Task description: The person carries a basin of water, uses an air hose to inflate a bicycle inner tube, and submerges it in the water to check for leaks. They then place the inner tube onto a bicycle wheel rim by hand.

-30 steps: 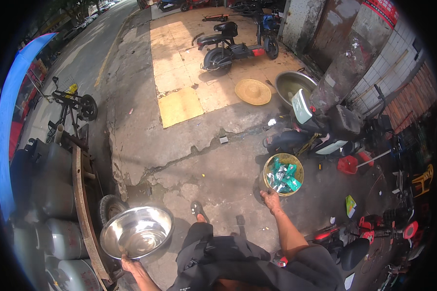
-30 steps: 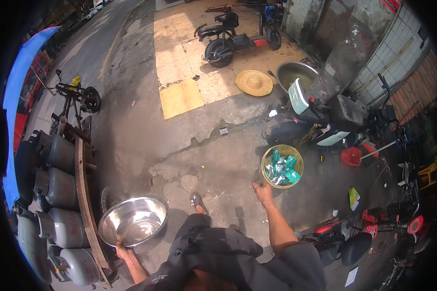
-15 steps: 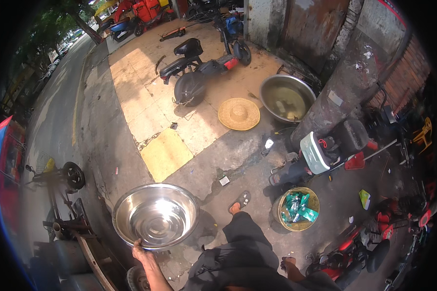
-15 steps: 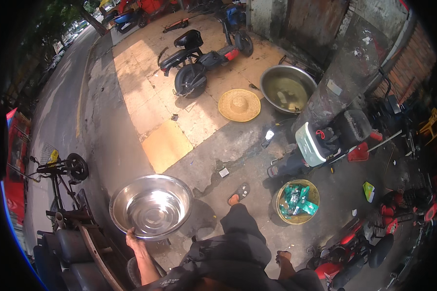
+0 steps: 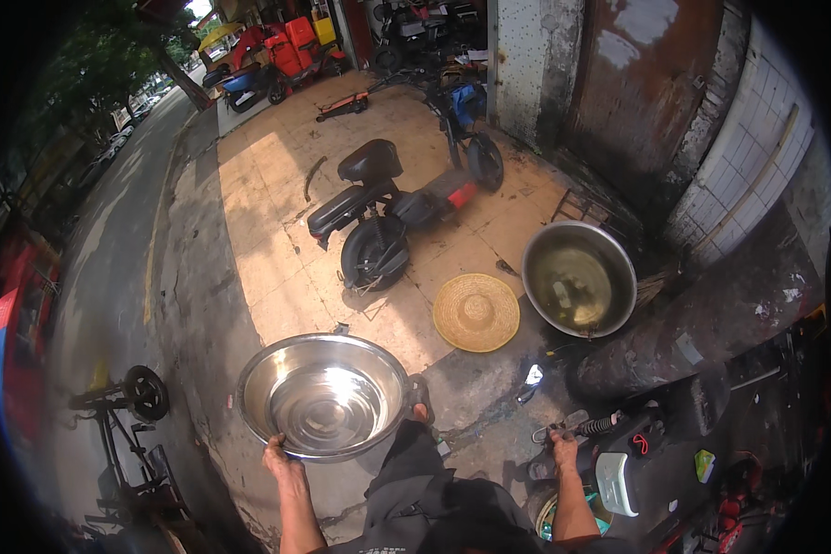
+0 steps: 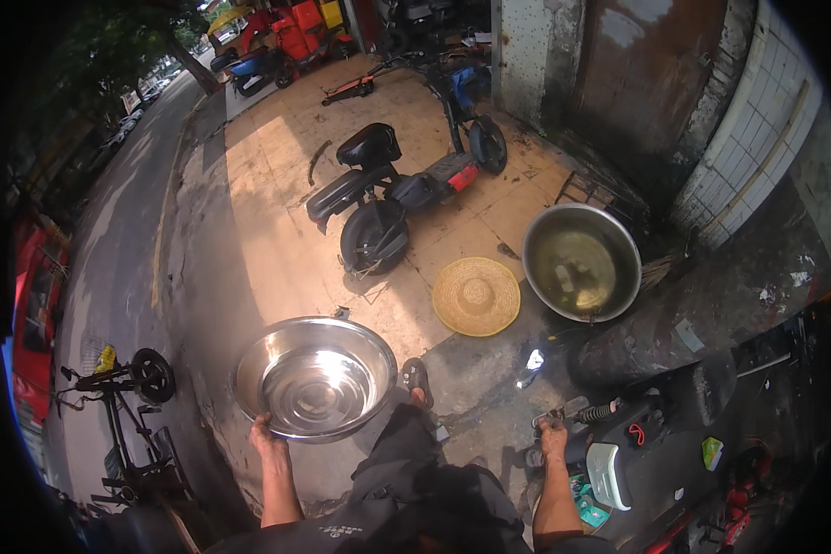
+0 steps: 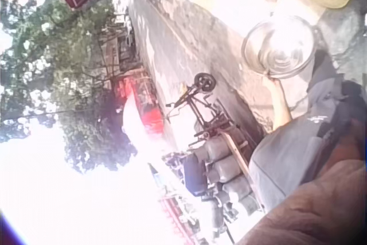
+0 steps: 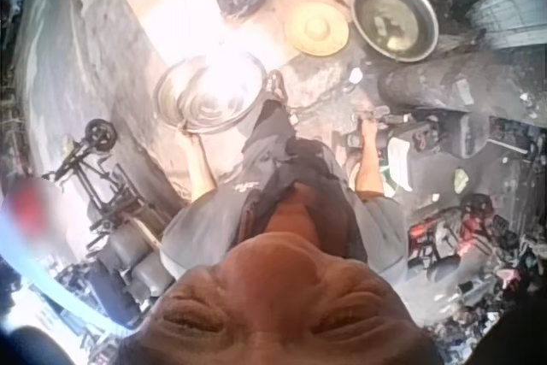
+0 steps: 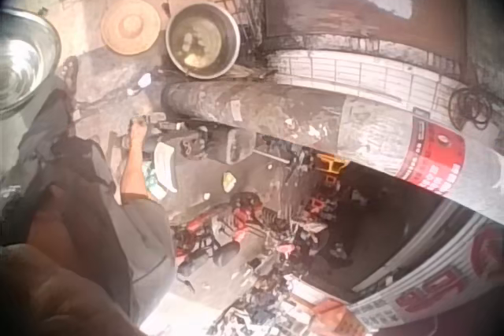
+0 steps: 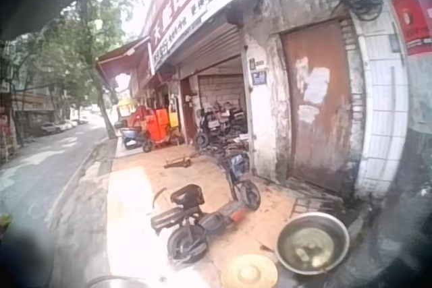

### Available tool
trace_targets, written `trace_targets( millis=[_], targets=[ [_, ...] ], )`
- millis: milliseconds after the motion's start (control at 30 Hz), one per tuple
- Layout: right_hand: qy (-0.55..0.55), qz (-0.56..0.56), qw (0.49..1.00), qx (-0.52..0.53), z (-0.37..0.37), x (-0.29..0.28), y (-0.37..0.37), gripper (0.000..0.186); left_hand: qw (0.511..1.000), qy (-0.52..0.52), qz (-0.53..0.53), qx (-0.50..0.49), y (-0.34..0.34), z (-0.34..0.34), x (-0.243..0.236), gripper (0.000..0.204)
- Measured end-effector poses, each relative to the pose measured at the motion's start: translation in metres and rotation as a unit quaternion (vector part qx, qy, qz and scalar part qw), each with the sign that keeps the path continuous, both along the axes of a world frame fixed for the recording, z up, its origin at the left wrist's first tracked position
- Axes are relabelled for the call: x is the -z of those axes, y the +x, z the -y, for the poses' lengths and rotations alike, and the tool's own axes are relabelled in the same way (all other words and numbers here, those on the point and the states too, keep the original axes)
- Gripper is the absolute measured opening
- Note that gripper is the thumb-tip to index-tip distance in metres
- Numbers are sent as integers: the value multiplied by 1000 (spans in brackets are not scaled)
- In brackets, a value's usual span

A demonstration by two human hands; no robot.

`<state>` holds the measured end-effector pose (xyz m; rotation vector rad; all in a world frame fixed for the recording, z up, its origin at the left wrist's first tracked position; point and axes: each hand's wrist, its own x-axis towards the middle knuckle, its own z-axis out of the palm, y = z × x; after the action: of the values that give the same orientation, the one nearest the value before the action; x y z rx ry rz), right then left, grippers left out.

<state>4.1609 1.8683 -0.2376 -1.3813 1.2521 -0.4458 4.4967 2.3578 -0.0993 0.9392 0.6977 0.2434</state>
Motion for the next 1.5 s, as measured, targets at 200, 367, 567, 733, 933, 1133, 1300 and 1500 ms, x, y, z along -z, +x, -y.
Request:
trace_targets(
  millis=[200,367,567,733,933,1133,1300,1500],
  targets=[
    [-111,-217,960,-136,31,128,-9,11,994,-36,-42,93,164,154,6,19],
    [114,-193,975,-13,-19,71,66,56,992,44,-52,111,271,156,13,18],
    [180,-54,973,133,8,54,125,13,981,69,-54,171,334,248,-3,17],
    [185,-72,964,177,71,45,182,5,968,18,-57,245,366,282,5,17],
    [122,-73,976,166,130,77,225,13,939,28,-86,331,385,381,4,32],
    [54,-49,974,214,164,120,218,10,871,106,-41,479,370,581,-1,40],
    [258,-71,894,359,219,59,204,16,769,275,-13,577,372,742,78,28],
    [248,299,808,443,227,96,137,10,662,262,80,698,299,960,169,17]
  ],
)
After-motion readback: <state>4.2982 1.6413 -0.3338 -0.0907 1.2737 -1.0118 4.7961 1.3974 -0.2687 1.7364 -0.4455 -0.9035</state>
